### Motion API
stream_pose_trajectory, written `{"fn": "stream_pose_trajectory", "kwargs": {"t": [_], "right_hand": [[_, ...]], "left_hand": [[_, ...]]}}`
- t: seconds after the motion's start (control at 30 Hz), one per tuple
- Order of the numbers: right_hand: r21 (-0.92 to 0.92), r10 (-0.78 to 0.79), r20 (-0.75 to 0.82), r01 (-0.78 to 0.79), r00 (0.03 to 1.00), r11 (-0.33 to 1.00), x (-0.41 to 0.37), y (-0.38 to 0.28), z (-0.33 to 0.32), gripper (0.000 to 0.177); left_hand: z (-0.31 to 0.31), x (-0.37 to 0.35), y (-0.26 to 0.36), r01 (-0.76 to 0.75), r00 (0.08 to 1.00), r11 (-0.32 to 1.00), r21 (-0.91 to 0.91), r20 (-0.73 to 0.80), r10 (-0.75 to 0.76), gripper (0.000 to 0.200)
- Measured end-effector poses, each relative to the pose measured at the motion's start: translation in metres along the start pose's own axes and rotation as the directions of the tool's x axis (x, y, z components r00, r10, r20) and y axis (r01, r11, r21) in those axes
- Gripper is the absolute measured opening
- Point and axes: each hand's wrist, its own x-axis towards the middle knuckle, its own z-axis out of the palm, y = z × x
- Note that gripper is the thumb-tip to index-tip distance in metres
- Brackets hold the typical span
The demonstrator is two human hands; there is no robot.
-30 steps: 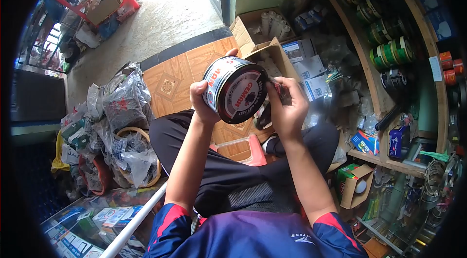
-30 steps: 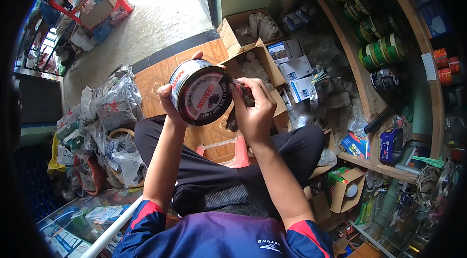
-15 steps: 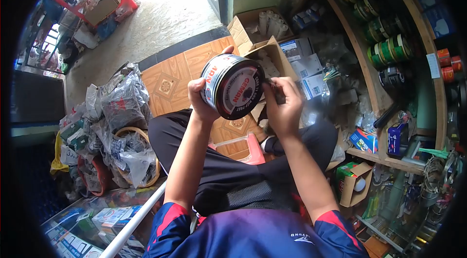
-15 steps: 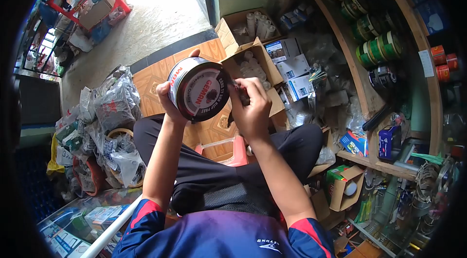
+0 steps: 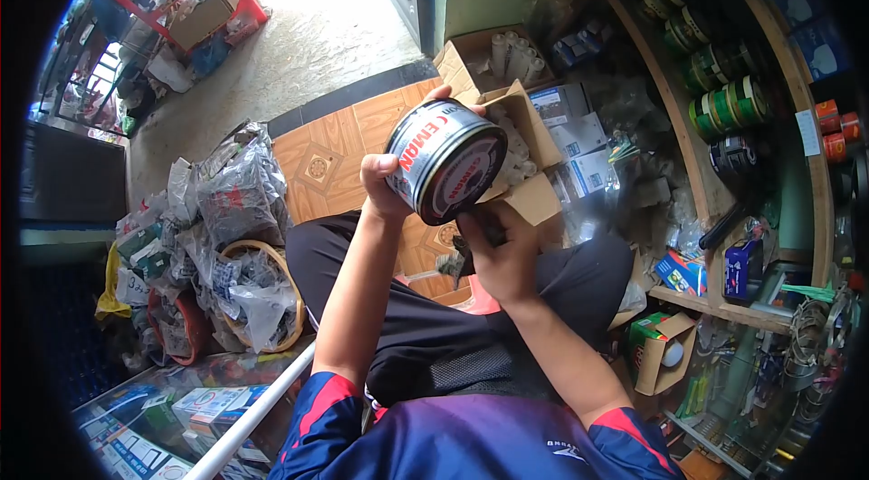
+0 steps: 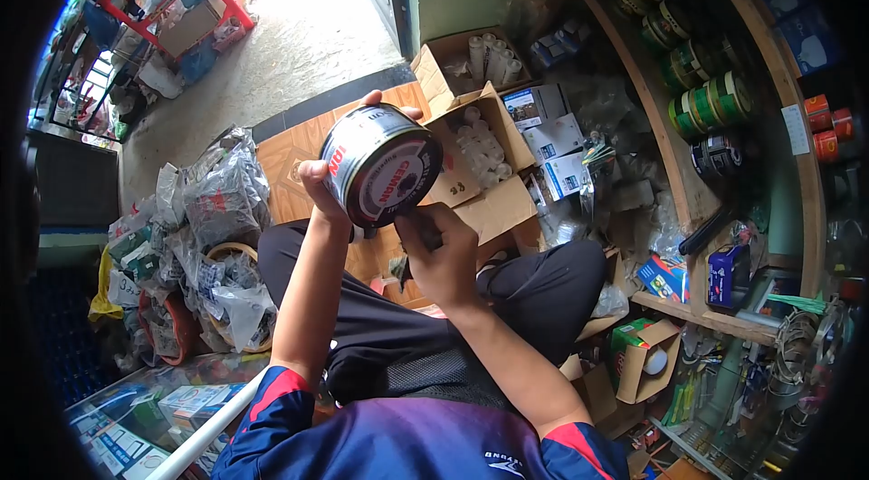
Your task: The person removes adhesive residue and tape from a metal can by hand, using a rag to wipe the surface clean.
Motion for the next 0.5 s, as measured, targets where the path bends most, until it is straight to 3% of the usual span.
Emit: {"fn": "stream_pose_trajectory", "kwargs": {"t": [0.1,0.13,0.2,0.27,0.33,0.4,0.5], "right_hand": [[-0.088,-0.089,-0.059,0.084,0.994,0.993,0.021,0.011,-0.01,0.014],[0.013,-0.065,-0.13,0.068,0.989,0.998,0.031,0.012,-0.011,0.015],[0.023,-0.006,-0.168,0.01,0.986,1.0,0.034,0.012,-0.011,0.016],[0.011,0.047,-0.083,-0.046,0.995,0.999,0.013,0.01,-0.004,0.017],[-0.029,-0.05,0.012,0.05,0.999,0.998,-0.01,0.01,0.006,0.017],[0.025,-0.017,0.023,0.016,1.0,1.0,-0.009,0.004,0.006,0.016],[0.06,0.025,-0.095,-0.019,0.995,0.998,0.01,0.006,-0.003,0.013]], "left_hand": [[0.0,-0.003,0.0,-0.032,0.999,0.998,0.047,-0.041,0.034,0.107],[0.001,-0.004,-0.001,-0.03,0.998,0.998,0.064,-0.055,0.033,0.105],[0.003,-0.004,-0.004,-0.03,0.996,0.995,0.099,-0.077,0.038,0.103],[0.0,-0.005,-0.005,-0.038,0.996,0.996,0.076,-0.078,0.044,0.103],[-0.003,-0.005,-0.004,-0.047,0.994,0.997,0.068,-0.096,0.054,0.103],[-0.003,-0.005,-0.004,-0.065,0.988,0.994,0.093,-0.132,0.077,0.103],[-0.001,-0.009,-0.004,-0.065,0.986,0.994,0.087,-0.145,0.077,0.103]]}}
